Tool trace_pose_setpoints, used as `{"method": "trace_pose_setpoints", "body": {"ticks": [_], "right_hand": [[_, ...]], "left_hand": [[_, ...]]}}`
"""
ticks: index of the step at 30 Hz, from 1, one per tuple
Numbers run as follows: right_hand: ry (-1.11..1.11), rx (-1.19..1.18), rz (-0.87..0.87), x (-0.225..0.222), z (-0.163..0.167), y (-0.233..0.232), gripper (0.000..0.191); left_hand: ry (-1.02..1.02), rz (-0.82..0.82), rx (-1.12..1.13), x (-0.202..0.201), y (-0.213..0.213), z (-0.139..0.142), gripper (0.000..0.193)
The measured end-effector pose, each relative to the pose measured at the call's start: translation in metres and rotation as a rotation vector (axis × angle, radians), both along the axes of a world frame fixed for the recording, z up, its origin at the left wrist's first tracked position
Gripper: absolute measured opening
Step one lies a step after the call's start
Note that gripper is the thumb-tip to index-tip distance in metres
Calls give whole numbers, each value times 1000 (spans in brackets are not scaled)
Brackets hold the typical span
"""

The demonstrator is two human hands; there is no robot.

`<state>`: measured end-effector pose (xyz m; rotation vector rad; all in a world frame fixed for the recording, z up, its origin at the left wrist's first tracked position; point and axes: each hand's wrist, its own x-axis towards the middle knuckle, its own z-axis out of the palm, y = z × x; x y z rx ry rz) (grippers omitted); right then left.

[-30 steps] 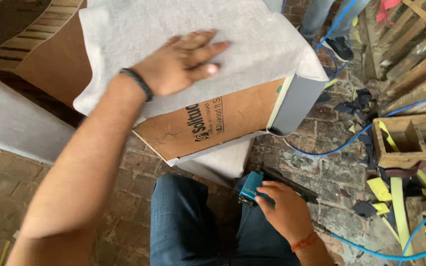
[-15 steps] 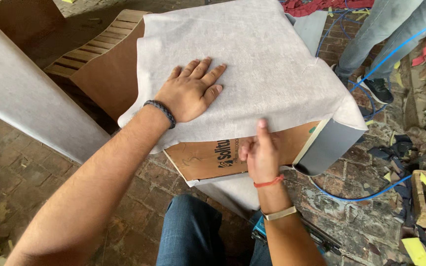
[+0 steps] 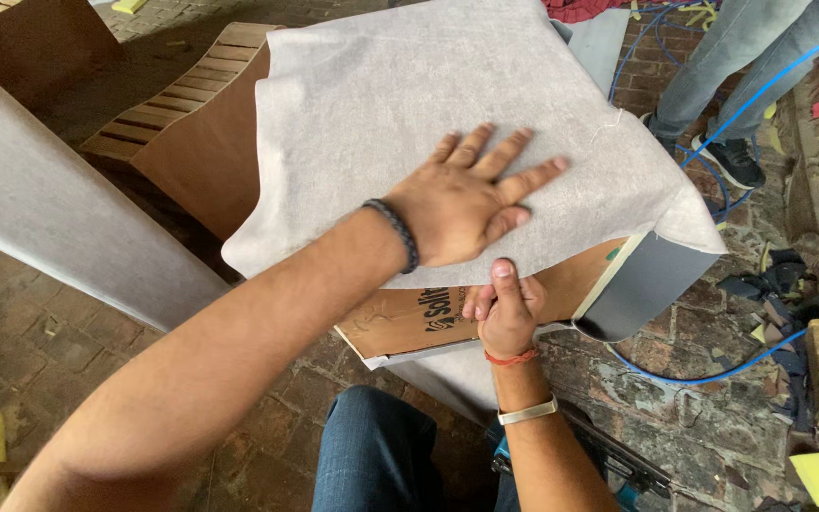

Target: The person stretches a gray fabric cover over a foam-padded wooden furniture panel on a workbench, then uses a pneumatic nail gun to staple the fabric to the frame. They flip and reposition the panel between sides, pull the fabric taut by hand, and press the cover down to seat it.

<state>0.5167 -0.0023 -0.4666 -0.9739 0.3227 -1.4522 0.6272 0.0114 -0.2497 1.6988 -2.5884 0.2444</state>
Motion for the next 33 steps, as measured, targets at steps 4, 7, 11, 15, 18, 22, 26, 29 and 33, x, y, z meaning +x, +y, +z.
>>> {"method": "trace_pose_setpoints", "body": {"ticks": [4, 7, 11, 15, 18, 22, 26, 29, 33], "right_hand": [[76, 21, 83, -6, 17, -5, 43], [305, -2, 104, -27, 28, 3, 38], [1261, -240, -69, -87, 19, 50, 29], [1803, -89, 47, -157, -7, 114, 59], [1645, -314, -96, -187, -22, 142, 110], [2017, -24, 98, -190, -32, 145, 126], [1760, 121, 105, -185, -27, 120, 103], [1471, -5, -48, -185, -16, 106, 82], [1305, -16, -342, -185, 8, 95, 31]], "left_hand": [[-130, 49, 44, -22, 2, 5, 71], [-143, 32, 25, -29, 4, 8, 81], [-115, 2, -34, -31, 4, 2, 98], [-93, -23, -64, -28, 1, -8, 99], [-89, -36, -81, -27, 1, -11, 102], [-90, -23, -78, -29, 2, -10, 101], [-111, -6, -70, -32, 4, -6, 99], [-114, 13, -37, -33, 5, -3, 99], [-105, 23, -10, -34, 6, 2, 98]]}}
